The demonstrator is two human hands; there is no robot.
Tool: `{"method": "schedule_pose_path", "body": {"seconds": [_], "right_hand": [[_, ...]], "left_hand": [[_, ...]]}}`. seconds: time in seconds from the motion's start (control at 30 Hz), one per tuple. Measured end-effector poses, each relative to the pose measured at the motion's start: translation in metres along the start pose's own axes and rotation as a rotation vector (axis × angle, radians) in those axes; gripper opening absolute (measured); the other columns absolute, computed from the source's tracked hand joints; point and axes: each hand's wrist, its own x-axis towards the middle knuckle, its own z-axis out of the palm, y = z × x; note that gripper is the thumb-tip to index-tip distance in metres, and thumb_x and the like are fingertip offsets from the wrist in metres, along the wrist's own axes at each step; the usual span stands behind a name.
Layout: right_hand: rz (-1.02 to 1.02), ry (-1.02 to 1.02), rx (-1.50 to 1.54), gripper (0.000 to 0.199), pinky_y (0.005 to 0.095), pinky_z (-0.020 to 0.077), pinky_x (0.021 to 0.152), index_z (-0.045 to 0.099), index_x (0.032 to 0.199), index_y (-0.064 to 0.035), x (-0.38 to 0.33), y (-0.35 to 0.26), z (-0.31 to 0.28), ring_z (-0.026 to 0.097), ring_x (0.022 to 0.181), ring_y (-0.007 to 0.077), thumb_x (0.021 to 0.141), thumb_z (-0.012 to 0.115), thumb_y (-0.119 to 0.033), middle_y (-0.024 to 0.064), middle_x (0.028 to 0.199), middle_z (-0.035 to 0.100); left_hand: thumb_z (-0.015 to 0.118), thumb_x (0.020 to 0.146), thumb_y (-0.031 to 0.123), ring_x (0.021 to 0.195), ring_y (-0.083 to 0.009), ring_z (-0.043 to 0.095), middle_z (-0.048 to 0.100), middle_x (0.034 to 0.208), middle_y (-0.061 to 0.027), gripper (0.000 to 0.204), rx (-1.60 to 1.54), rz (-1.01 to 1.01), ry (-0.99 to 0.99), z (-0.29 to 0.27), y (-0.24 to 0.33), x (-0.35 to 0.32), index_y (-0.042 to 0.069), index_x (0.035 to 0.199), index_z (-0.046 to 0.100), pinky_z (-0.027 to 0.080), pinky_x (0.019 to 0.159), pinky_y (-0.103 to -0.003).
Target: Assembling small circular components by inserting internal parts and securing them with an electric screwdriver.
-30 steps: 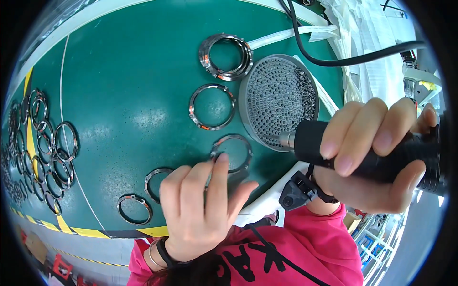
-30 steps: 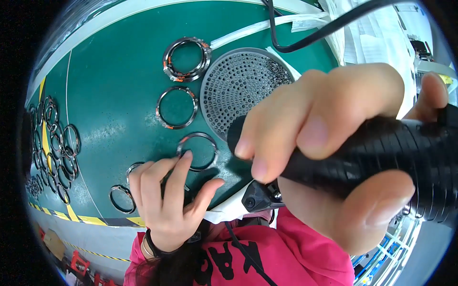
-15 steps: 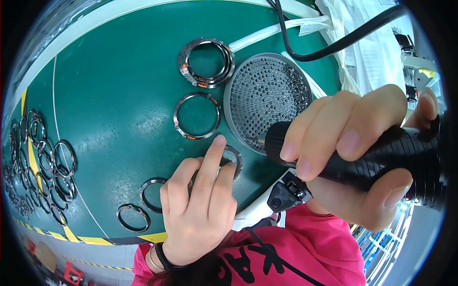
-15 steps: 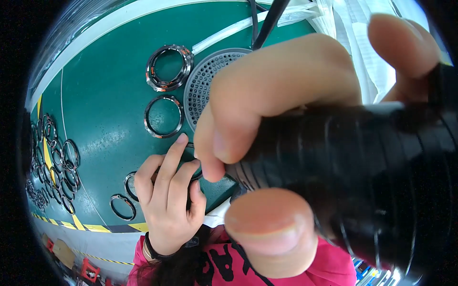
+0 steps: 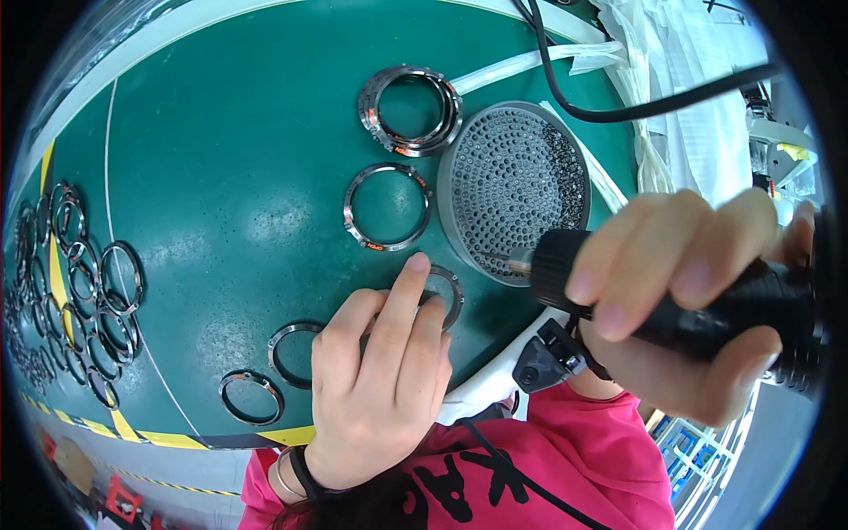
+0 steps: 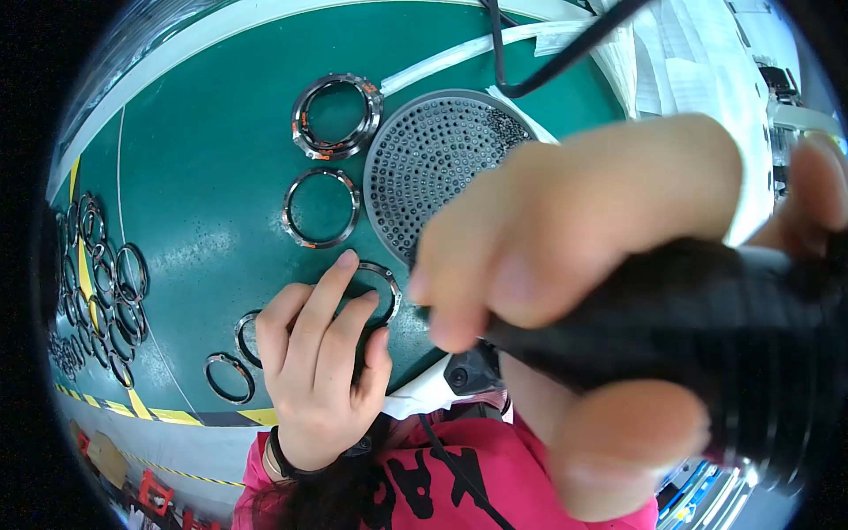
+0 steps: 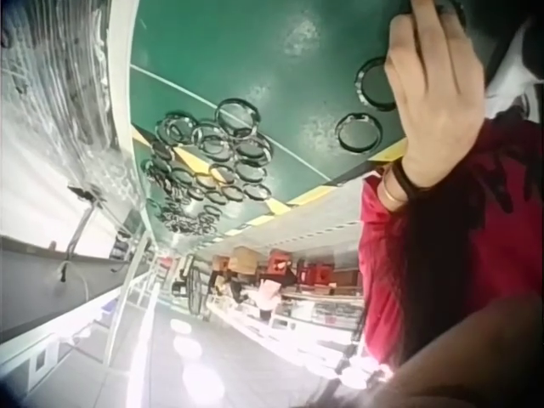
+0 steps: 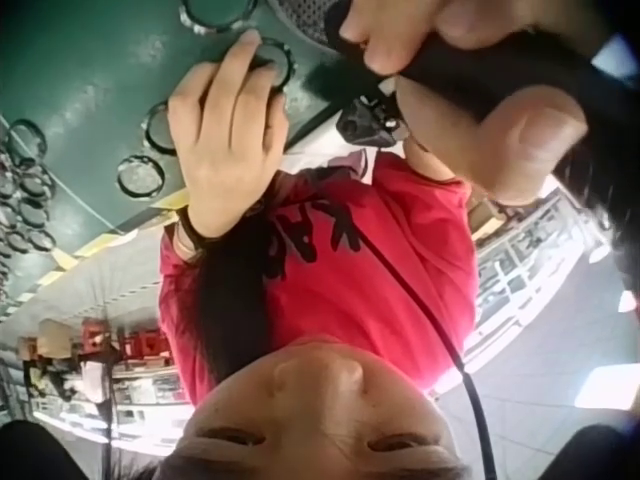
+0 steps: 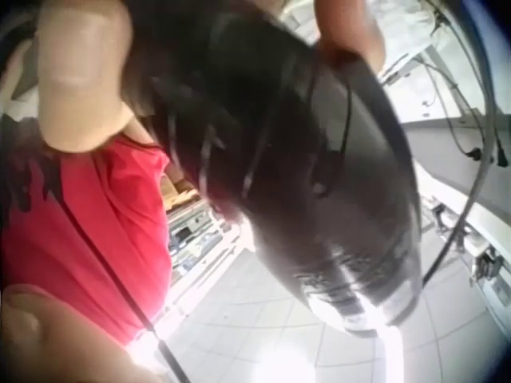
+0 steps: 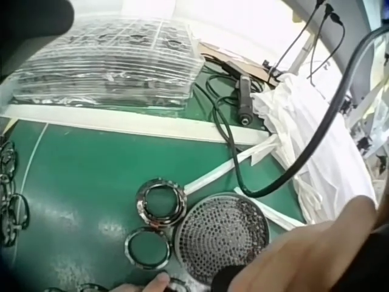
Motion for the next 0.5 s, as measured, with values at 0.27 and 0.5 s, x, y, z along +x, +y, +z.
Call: {"method": "schedule_pose_path", "body": {"seconds": [0.27,0.5], "right_hand": [[0.100,-0.063,0.027,0.060,0.0285,0.0511,0.045,0.029,0.139,0.0022,0.008,-0.004,0.009,0.055,0.052,0.0147,0.096,0.055,-0.030,0.0088,0.088,0.050],[0.116,-0.093,0.019,0.058,0.0299,0.0509,0.046,0.029,0.140,0.0011,0.000,-0.020,0.009,0.055,0.053,0.0155,0.097,0.052,-0.030,0.0096,0.090,0.049]], "left_hand": [[0.068,0.075,0.004,0.093,-0.0233,0.058,0.066,0.119,-0.0120,0.022,0.000,0.016,0.026,0.002,0.000,0.001,-0.001,0.096,0.067,0.047,0.069,-0.029],[0.067,0.076,0.003,0.093,-0.0253,0.058,0.065,0.118,-0.0136,0.020,-0.032,0.015,0.030,0.003,-0.001,0.003,-0.002,0.095,0.066,0.050,0.071,-0.030]]}}
